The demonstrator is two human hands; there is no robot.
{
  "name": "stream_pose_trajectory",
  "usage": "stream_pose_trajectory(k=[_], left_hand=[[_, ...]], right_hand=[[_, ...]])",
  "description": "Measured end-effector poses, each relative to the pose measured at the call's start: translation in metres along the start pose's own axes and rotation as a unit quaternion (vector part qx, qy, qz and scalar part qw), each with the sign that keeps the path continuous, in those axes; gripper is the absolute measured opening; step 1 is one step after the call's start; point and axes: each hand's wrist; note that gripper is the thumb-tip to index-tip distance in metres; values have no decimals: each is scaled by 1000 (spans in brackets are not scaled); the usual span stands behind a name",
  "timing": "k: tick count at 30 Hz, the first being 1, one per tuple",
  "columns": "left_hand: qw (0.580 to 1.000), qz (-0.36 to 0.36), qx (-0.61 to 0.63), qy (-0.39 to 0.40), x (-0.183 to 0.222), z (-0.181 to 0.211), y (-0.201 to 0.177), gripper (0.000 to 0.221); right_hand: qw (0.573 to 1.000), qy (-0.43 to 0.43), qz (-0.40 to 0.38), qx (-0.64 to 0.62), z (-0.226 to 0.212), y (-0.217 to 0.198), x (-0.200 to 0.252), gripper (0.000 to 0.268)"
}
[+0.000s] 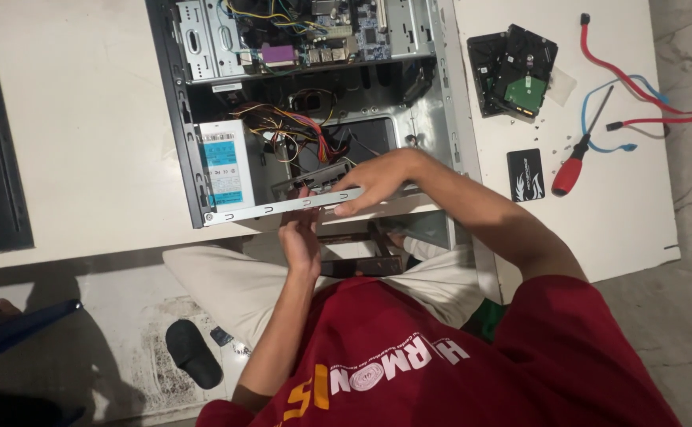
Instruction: Mounting a motherboard into a computer case and organizing internal power and data cables.
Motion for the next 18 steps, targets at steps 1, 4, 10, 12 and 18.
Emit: stream_pose_trajectory(k=[1,4,10,12,18], left_hand=[[1000,-2,7,-1,1,1,1,51],[1000,-8,12,-3,9,10,4,51],[999,-41,30,-12,-2,8,-3,50],[998,-60,26,-21,-1,13,-2,52],[996,-87,-7,-32,7,32,11,51]], right_hand=[[1000,10,1,-9,-2,1,2,79],[997,36,14,-65,-4,-1,-2,95],[994,42,60,77,27,-15,-40,54],[988,40,66,132,42,-15,-56,46],[948,83,132,276,50,-8,-78,39]])
Point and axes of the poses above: each hand's wrist, its own x-axis away from the middle knuckle, its own y-axis out of the palm, z = x × y, and after that the axes turned 8 degrees about -x, right-handed
